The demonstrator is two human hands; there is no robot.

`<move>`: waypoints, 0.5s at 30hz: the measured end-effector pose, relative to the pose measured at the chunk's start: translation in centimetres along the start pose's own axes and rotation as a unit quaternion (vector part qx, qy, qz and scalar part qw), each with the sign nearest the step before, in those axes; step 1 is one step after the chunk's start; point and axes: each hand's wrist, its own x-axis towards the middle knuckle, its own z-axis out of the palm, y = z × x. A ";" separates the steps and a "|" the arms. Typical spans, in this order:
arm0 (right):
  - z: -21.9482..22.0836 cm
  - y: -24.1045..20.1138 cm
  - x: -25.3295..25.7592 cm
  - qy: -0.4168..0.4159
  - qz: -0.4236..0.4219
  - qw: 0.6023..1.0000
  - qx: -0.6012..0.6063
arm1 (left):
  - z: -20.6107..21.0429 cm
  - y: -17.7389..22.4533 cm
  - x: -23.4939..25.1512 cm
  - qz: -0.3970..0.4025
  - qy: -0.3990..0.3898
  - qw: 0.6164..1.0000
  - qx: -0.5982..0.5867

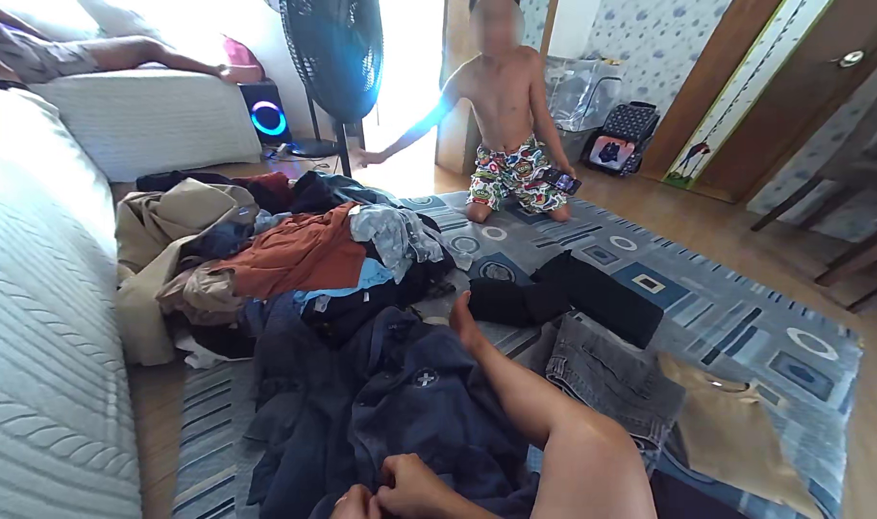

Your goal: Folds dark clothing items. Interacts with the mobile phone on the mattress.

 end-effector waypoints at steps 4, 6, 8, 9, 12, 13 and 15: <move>0.1 3.4 2.1 -0.022 0.066 0.995 0.075 | 1.0 4.7 4.0 -0.072 -0.145 0.961 0.224; -0.1 3.2 2.3 -0.029 0.076 0.992 0.095 | 0.3 5.6 5.4 -0.053 -0.191 0.939 0.282; -0.2 3.0 2.1 -0.012 0.060 0.994 0.095 | -0.3 4.8 6.0 -0.024 -0.191 0.942 0.277; -0.2 3.1 1.9 -0.001 0.049 0.995 0.083 | -0.3 4.0 6.3 -0.014 -0.182 0.950 0.255; 0.4 3.5 2.0 0.012 0.026 0.998 0.053 | -0.2 2.1 6.9 -0.015 -0.178 0.960 0.215; 0.5 3.6 2.2 0.013 0.024 0.998 0.050 | -0.3 2.1 6.9 -0.021 -0.179 0.960 0.212; 0.4 3.6 2.7 0.012 0.022 0.998 0.051 | -0.5 2.3 6.9 -0.026 -0.175 0.962 0.210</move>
